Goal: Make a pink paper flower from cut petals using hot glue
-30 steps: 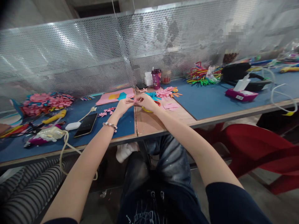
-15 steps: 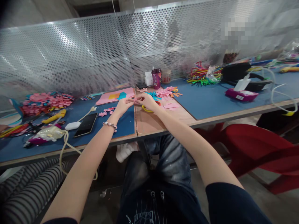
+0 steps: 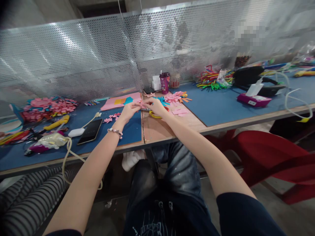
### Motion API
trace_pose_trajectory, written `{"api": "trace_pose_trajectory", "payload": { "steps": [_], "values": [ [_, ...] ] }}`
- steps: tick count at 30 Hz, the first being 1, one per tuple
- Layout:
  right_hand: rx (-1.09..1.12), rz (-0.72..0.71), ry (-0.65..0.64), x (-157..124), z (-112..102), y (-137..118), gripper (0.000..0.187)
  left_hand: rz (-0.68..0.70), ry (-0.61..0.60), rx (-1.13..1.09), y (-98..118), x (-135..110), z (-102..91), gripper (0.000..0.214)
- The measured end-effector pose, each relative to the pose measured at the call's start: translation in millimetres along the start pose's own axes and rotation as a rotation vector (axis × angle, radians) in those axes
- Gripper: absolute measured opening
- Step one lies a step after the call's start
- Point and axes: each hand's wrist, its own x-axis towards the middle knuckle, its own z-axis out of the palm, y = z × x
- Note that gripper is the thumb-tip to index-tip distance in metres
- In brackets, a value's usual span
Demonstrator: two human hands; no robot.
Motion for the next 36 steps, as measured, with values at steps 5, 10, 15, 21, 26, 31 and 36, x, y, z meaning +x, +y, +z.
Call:
{"api": "trace_pose_trajectory", "payload": {
  "steps": [5, 10, 15, 21, 26, 31, 36],
  "values": [
    [0.039, 0.031, -0.003, -0.5, -1.9, -4.8, 0.026, 0.007, -0.018, -0.02, -0.6, 0.5, -0.9, 0.02],
    [0.069, 0.054, 0.0, -1.1, -1.4, -6.9, 0.028, 0.007, -0.025, -0.036, -1.1, 1.0, -1.3, 0.022],
    [0.092, 0.063, -0.006, -2.3, -1.8, -9.0, 0.028, 0.003, -0.029, -0.041, -0.7, 1.3, -1.2, 0.022],
    [0.112, 0.071, -0.01, -4.2, -3.0, -15.2, 0.027, -0.007, -0.04, -0.046, 0.5, 0.6, -1.0, 0.022],
    [0.116, 0.075, -0.011, -3.7, -2.9, -16.1, 0.026, -0.014, -0.052, -0.049, 2.8, -0.5, -1.1, 0.023],
    [0.115, 0.07, -0.007, -3.4, -3.2, -16.2, 0.024, -0.02, -0.052, -0.054, 3.3, -0.6, -1.3, 0.021],
    [0.109, 0.058, -0.013, -2.4, -4.8, -15.1, 0.02, -0.043, -0.058, -0.071, 5.0, -1.7, 0.8, 0.016]
  ]
}}
